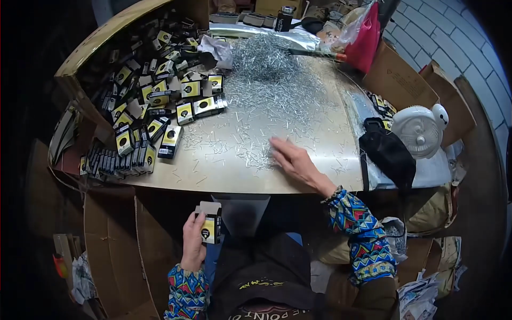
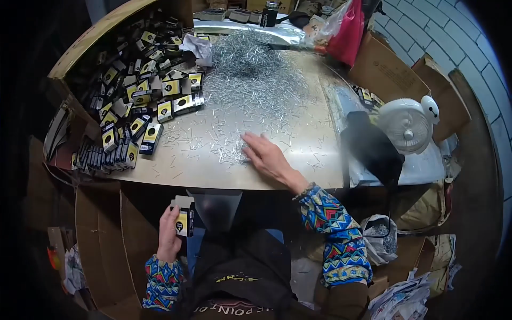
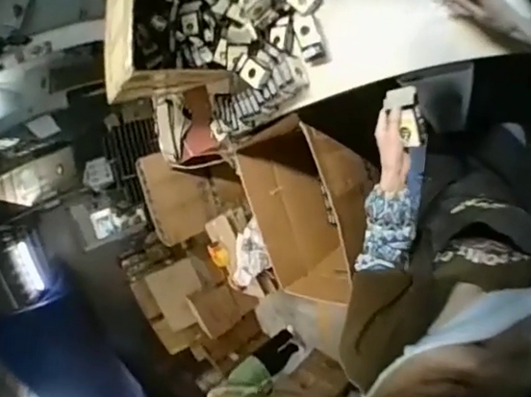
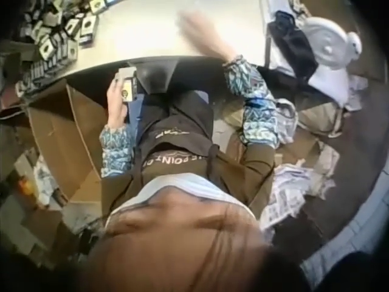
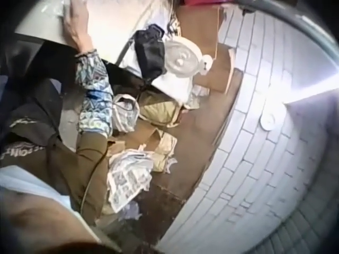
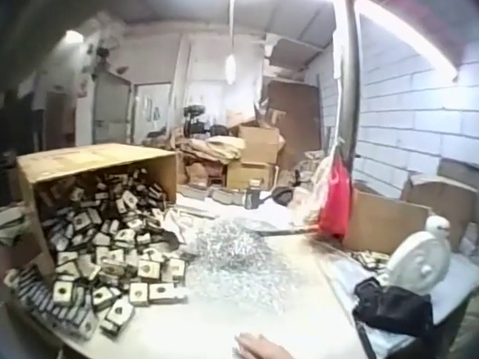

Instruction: Packing small product boxes into individual plastic bags and arranging them on a workbench.

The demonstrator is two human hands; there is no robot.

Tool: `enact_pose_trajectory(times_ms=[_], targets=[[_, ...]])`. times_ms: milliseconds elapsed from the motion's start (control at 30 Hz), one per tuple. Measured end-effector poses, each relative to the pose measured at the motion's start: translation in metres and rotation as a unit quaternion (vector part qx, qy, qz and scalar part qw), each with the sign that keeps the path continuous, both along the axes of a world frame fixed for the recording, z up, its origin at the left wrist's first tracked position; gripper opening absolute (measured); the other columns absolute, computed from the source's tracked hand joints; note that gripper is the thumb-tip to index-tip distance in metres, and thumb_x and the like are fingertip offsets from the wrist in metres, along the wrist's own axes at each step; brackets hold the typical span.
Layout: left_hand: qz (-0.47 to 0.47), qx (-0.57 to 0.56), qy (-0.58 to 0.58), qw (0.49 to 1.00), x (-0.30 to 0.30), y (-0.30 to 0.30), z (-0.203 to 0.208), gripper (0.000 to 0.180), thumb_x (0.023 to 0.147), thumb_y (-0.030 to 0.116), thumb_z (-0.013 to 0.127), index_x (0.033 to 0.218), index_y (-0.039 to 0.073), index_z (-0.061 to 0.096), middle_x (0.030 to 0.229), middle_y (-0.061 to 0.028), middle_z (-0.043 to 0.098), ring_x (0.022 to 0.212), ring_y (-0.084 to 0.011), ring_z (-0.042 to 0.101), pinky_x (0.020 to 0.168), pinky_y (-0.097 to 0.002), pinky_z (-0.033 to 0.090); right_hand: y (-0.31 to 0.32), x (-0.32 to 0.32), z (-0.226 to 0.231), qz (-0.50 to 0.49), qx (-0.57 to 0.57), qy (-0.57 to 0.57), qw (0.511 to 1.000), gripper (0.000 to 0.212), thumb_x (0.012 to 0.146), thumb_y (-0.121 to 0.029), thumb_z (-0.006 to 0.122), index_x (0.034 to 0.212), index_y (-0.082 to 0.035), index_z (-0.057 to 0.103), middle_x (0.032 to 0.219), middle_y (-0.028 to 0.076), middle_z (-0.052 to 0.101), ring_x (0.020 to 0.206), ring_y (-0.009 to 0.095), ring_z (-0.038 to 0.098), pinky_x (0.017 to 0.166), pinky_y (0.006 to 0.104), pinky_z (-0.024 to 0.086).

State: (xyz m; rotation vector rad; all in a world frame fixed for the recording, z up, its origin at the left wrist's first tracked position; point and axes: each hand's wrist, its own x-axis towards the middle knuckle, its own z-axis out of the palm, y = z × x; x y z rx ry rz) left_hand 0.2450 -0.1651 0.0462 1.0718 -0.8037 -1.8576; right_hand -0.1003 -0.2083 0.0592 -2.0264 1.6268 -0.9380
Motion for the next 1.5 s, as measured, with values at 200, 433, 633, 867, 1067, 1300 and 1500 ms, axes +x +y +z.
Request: enact_pose_trajectory(times_ms=[200, 433, 633, 867, 1067, 1300, 1500], targets=[[0.021, 0.076, -0.016, 0.997, 0.018, 0.042, -0.061, 0.024, 0.103, 0.024, 0.045, 0.120, 0.009, 0.052, 0.109, -0.0028, 0.062, 0.099, -0.0138, 0.063, 0.080, -0.0309, 0.054, -0.023, 0.046, -0.011, 0.029, -0.056, 0.241, 0.968, 0.051, 0.100, -0.036, 0.046, 0.143, -0.009, 0.042, 0.150, 0.017, 0.037, 0.142, 0.036, 0.028, 0.114, 0.0565, 0.022], [-0.012, 0.176, -0.111, 0.978, 0.029, 0.062, -0.082, 0.027, 0.099, 0.020, 0.053, 0.122, 0.007, 0.053, 0.103, -0.0036, 0.062, 0.095, -0.0131, 0.060, 0.081, -0.0272, 0.049, -0.026, 0.037, 0.002, 0.008, 0.089, -0.137, 0.986, 0.038, 0.097, -0.021, 0.057, 0.133, -0.009, 0.056, 0.143, 0.020, 0.046, 0.136, 0.040, 0.039, 0.110, 0.0393, 0.037], [-0.159, 0.062, -0.169, 0.971, 0.004, 0.071, -0.103, 0.026, 0.090, 0.013, 0.065, 0.113, 0.001, 0.061, 0.098, -0.0046, 0.065, 0.089, -0.0105, 0.059, 0.078, -0.0245, 0.046, -0.027, 0.093, -0.016, -0.016, -0.075, 0.176, 0.982, 0.042, 0.098, -0.024, 0.052, 0.133, -0.002, 0.051, 0.142, 0.023, 0.044, 0.136, 0.038, 0.037, 0.113, 0.0476, 0.029], [-0.051, 0.222, 0.013, 0.974, -0.021, 0.078, -0.080, 0.020, 0.090, 0.009, 0.062, 0.110, 0.007, 0.058, 0.094, -0.0005, 0.063, 0.083, -0.0082, 0.061, 0.065, -0.0216, 0.049, 0.046, 0.148, -0.010, -0.020, -0.078, 0.162, 0.984, 0.041, 0.096, -0.018, 0.054, 0.128, 0.008, 0.049, 0.136, 0.026, 0.048, 0.131, 0.042, 0.042, 0.109, 0.0500, 0.035], [-0.062, 0.201, -0.025, 0.977, -0.018, 0.081, -0.071, 0.022, 0.089, 0.010, 0.060, 0.111, 0.008, 0.057, 0.094, 0.0020, 0.062, 0.079, -0.0057, 0.058, 0.062, -0.0195, 0.044, 0.080, 0.140, 0.034, 0.025, -0.028, -0.013, 0.999, 0.036, 0.084, 0.005, 0.056, 0.120, -0.001, 0.059, 0.129, 0.020, 0.056, 0.119, 0.040, 0.054, 0.104, 0.0476, 0.040], [-0.113, -0.070, -0.264, 0.955, -0.034, 0.101, -0.079, 0.052, 0.080, 0.013, 0.070, 0.123, 0.002, 0.042, 0.105, -0.0146, 0.061, 0.096, -0.0261, 0.060, 0.082, -0.0362, 0.048, 0.100, 0.142, -0.014, 0.048, -0.012, 0.061, 0.997, 0.025, 0.073, 0.004, 0.058, 0.096, -0.004, 0.064, 0.095, 0.012, 0.058, 0.090, 0.032, 0.055, 0.079, 0.0406, 0.046], [-0.095, -0.277, -0.425, 0.856, -0.019, 0.110, -0.107, 0.064, 0.073, 0.012, 0.076, 0.125, 0.001, 0.041, 0.101, -0.0215, 0.056, 0.096, -0.0422, 0.055, 0.082, -0.0448, 0.046, 0.135, 0.156, -0.035, 0.240, 0.121, 0.142, 0.953, 0.029, 0.077, -0.003, 0.062, 0.107, -0.003, 0.064, 0.101, 0.015, 0.061, 0.090, 0.032, 0.057, 0.078, 0.0378, 0.049]])
